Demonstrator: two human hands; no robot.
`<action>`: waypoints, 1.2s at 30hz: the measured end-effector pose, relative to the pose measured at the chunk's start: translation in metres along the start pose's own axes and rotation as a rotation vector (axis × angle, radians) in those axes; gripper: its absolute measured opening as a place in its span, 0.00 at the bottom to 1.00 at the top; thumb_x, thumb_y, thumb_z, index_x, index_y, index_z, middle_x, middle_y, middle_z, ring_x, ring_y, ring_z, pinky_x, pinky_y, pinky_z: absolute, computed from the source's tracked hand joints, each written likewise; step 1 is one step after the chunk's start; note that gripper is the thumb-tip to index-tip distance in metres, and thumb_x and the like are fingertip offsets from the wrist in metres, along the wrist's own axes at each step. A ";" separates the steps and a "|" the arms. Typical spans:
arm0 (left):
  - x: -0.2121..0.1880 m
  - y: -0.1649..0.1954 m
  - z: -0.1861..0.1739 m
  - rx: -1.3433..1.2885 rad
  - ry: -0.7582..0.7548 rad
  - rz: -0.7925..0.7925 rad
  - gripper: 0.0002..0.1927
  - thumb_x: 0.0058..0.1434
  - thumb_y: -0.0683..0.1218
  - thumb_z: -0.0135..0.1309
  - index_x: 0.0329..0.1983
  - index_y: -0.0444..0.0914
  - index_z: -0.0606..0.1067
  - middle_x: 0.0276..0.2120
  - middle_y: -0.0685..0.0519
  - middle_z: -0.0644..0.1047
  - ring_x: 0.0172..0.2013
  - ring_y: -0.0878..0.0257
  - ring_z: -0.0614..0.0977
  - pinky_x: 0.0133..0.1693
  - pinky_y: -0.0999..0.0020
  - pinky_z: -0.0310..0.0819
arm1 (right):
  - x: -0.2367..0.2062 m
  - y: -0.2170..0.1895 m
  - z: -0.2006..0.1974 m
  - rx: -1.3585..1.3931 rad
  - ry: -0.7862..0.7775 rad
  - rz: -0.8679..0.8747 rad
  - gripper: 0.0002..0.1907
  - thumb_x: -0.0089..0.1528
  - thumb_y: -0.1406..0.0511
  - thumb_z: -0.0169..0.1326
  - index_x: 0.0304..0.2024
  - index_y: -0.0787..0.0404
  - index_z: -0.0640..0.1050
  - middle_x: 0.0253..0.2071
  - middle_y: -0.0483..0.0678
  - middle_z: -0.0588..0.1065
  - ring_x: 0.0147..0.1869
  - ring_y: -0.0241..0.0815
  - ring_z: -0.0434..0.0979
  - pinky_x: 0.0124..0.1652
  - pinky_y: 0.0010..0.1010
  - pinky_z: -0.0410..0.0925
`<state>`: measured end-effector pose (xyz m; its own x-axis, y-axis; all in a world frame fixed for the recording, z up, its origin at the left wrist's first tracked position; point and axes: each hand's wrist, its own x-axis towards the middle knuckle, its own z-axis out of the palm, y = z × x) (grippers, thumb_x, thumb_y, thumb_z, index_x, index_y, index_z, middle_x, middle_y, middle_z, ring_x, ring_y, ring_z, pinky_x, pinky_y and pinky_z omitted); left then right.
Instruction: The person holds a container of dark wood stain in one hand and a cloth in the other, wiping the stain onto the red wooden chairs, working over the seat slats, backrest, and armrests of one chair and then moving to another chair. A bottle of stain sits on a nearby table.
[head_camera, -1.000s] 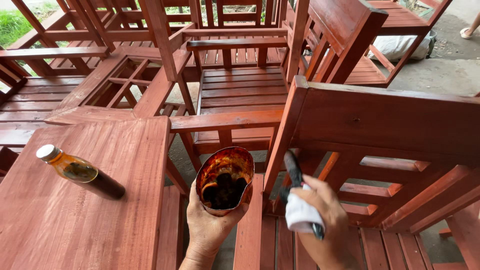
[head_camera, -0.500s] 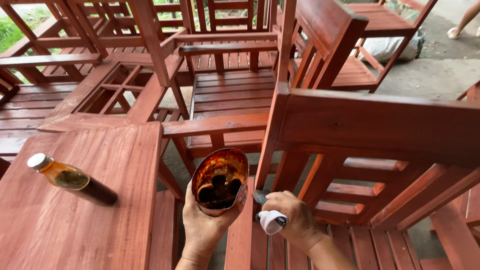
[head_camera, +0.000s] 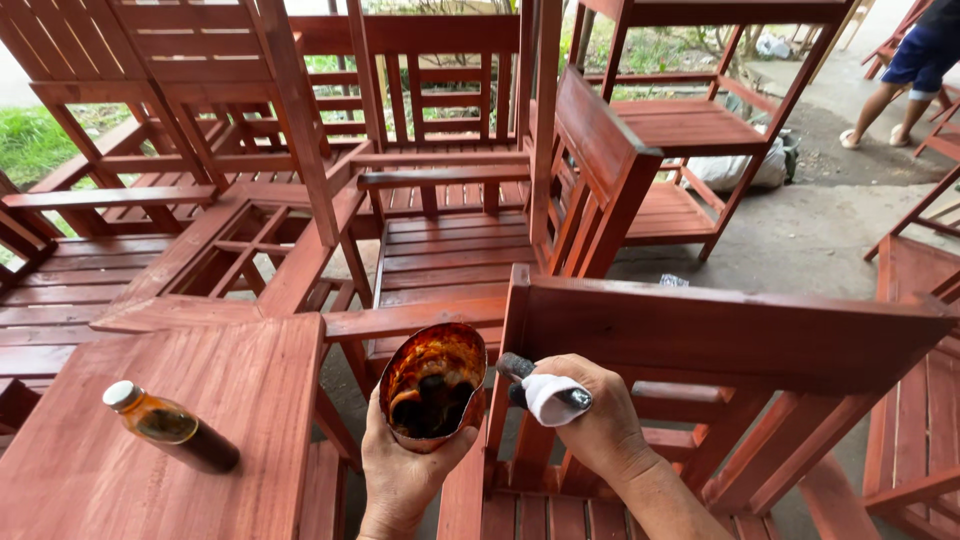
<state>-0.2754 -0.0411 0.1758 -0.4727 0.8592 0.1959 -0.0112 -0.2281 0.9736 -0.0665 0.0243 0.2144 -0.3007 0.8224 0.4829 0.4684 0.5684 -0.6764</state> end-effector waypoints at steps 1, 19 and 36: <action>0.001 0.006 0.000 0.002 0.004 -0.025 0.43 0.36 0.40 0.73 0.58 0.36 0.68 0.47 0.50 0.81 0.47 0.61 0.85 0.48 0.65 0.83 | 0.005 -0.003 -0.005 -0.005 -0.003 0.032 0.08 0.54 0.68 0.64 0.37 0.58 0.83 0.38 0.45 0.84 0.43 0.39 0.86 0.43 0.28 0.79; 0.011 0.060 -0.015 0.129 0.058 0.083 0.44 0.36 0.42 0.74 0.58 0.37 0.66 0.48 0.48 0.79 0.48 0.58 0.84 0.48 0.63 0.85 | 0.099 -0.032 -0.065 0.664 0.517 0.314 0.14 0.56 0.74 0.60 0.45 0.62 0.78 0.40 0.50 0.81 0.39 0.45 0.85 0.31 0.31 0.81; 0.000 0.092 -0.007 0.069 0.055 0.197 0.43 0.37 0.43 0.74 0.58 0.37 0.68 0.48 0.49 0.80 0.48 0.61 0.84 0.49 0.66 0.82 | 0.120 -0.035 -0.047 0.663 0.525 0.641 0.20 0.53 0.71 0.61 0.49 0.62 0.76 0.43 0.53 0.80 0.36 0.43 0.84 0.23 0.30 0.78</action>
<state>-0.2826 -0.0649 0.2650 -0.5073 0.7742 0.3785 0.1454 -0.3560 0.9231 -0.0798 0.1021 0.3229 0.3123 0.9500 0.0008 -0.1820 0.0607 -0.9814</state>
